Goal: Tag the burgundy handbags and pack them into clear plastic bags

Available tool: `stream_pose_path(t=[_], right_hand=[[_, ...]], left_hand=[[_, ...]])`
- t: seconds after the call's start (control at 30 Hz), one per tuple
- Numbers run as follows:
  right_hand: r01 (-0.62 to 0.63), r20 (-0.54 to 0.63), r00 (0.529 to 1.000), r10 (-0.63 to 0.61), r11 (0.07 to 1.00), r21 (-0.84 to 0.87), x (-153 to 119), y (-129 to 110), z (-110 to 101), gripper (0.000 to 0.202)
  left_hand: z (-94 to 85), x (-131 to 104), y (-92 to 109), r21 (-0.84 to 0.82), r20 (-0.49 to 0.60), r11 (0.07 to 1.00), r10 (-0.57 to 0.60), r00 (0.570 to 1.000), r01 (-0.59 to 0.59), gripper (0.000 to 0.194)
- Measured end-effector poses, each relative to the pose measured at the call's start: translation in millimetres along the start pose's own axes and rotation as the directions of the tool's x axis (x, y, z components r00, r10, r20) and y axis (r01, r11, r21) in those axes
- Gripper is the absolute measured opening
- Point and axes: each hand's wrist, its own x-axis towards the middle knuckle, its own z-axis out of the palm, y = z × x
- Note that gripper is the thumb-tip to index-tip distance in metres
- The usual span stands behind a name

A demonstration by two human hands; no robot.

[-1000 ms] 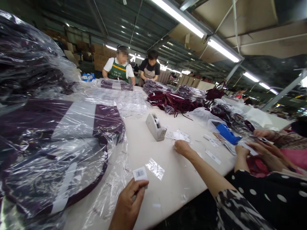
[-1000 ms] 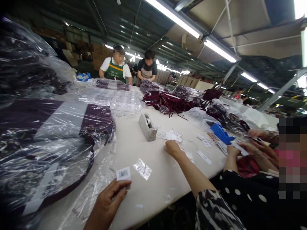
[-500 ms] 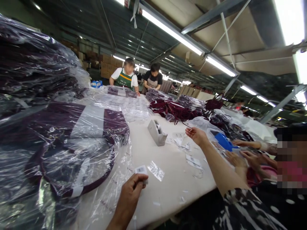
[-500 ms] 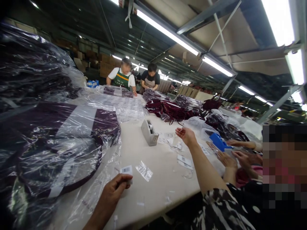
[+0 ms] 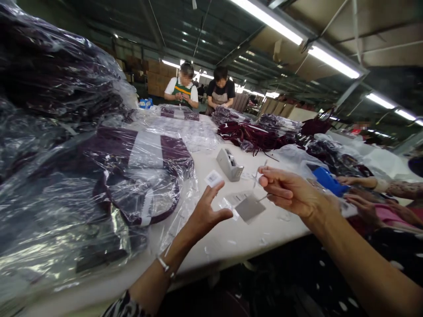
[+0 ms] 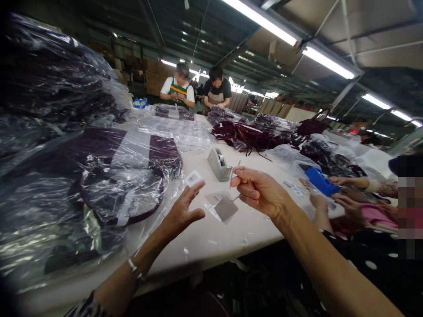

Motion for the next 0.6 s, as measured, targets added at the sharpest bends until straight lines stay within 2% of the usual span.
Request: stream_pose_path(t=[0.07,0.13,0.23,0.3,0.37,0.47,0.53,0.6], right_hand=[[-0.026,0.042,0.999,0.024,0.999,0.042,-6,12,18,0.006],[-0.027,0.061,0.998,0.021,0.995,0.096,-8,22,31,0.005],[-0.007,0.062,0.998,-0.004,0.985,0.17,-4,34,44,0.004],[0.011,0.051,0.998,-0.023,0.976,0.216,1,40,47,0.006],[0.031,0.028,0.999,-0.039,0.971,0.236,7,46,46,0.007],[0.07,-0.047,0.997,-0.062,0.981,0.183,17,54,32,0.01],[0.107,-0.137,0.985,-0.1,0.993,0.041,22,61,17,0.019],[0.168,-0.259,0.939,-0.228,0.957,-0.235,26,69,1,0.027]], left_hand=[[2.8,-3,8,-0.068,0.162,0.998,0.005,0.987,0.006,0.085],[8.1,-13,13,-0.191,0.317,0.977,-0.028,0.948,0.093,0.075],[16.4,-33,12,-0.349,0.418,0.894,-0.12,0.9,0.282,0.054],[19.3,-45,7,-0.4,0.384,0.847,-0.192,0.903,0.351,0.044],[19.4,-53,1,-0.422,0.308,0.827,-0.255,0.916,0.372,0.038],[15.8,-58,-3,-0.452,0.199,0.804,-0.331,0.923,0.385,0.035],[12.4,-60,-3,-0.48,0.144,0.779,-0.384,0.912,0.404,0.034],[8.7,-61,-3,-0.496,0.106,0.755,-0.437,0.893,0.428,0.034]])
